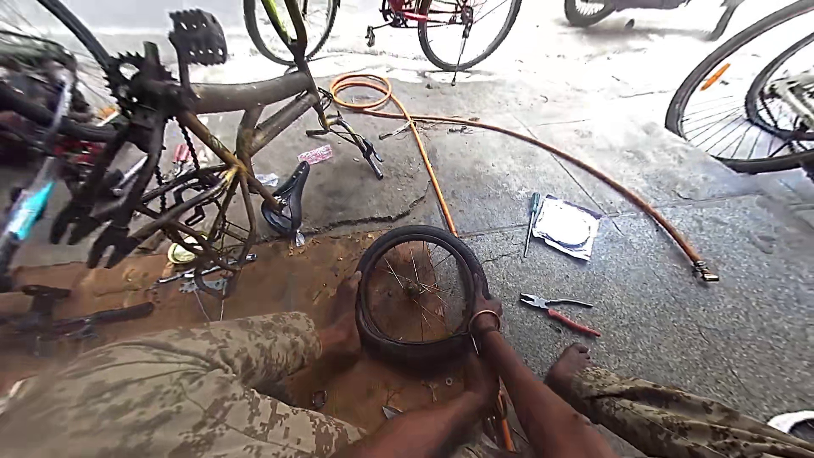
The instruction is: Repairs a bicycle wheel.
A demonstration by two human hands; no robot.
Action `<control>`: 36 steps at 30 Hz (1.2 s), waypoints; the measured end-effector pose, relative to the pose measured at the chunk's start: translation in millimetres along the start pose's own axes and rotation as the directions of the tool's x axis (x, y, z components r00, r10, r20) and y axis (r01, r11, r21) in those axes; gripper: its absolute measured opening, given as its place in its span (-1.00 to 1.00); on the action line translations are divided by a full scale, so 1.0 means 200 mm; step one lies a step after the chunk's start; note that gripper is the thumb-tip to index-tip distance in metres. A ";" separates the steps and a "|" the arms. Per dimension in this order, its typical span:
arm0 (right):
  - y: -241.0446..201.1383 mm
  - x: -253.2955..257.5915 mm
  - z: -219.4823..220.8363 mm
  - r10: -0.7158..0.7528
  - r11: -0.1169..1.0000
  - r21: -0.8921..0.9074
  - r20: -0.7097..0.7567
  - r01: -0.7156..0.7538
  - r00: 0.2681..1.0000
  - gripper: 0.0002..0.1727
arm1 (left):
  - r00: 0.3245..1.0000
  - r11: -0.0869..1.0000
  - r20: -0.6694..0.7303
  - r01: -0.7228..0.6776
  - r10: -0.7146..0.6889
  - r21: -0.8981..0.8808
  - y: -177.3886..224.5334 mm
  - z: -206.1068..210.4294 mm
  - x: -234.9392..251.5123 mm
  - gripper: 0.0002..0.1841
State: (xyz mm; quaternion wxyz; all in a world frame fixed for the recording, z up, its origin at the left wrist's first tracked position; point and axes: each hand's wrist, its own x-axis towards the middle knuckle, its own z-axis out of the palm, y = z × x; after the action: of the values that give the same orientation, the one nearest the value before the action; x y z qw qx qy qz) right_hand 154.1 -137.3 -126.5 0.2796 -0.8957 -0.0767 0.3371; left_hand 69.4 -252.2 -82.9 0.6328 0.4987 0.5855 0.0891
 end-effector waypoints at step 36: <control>-0.04 0.22 0.01 -0.050 0.996 -0.068 0.180 0.063 0.982 -0.22 | 0.636 0.450 0.771 -0.681 -0.026 0.578 0.17 -0.95 0.64 -0.69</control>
State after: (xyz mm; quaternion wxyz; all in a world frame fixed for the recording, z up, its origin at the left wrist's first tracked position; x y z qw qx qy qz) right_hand 187.4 -116.0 -148.3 0.2477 -0.8692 -0.1392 0.4047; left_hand -33.7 -46.5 -107.8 0.4436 0.8438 0.1518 -0.2613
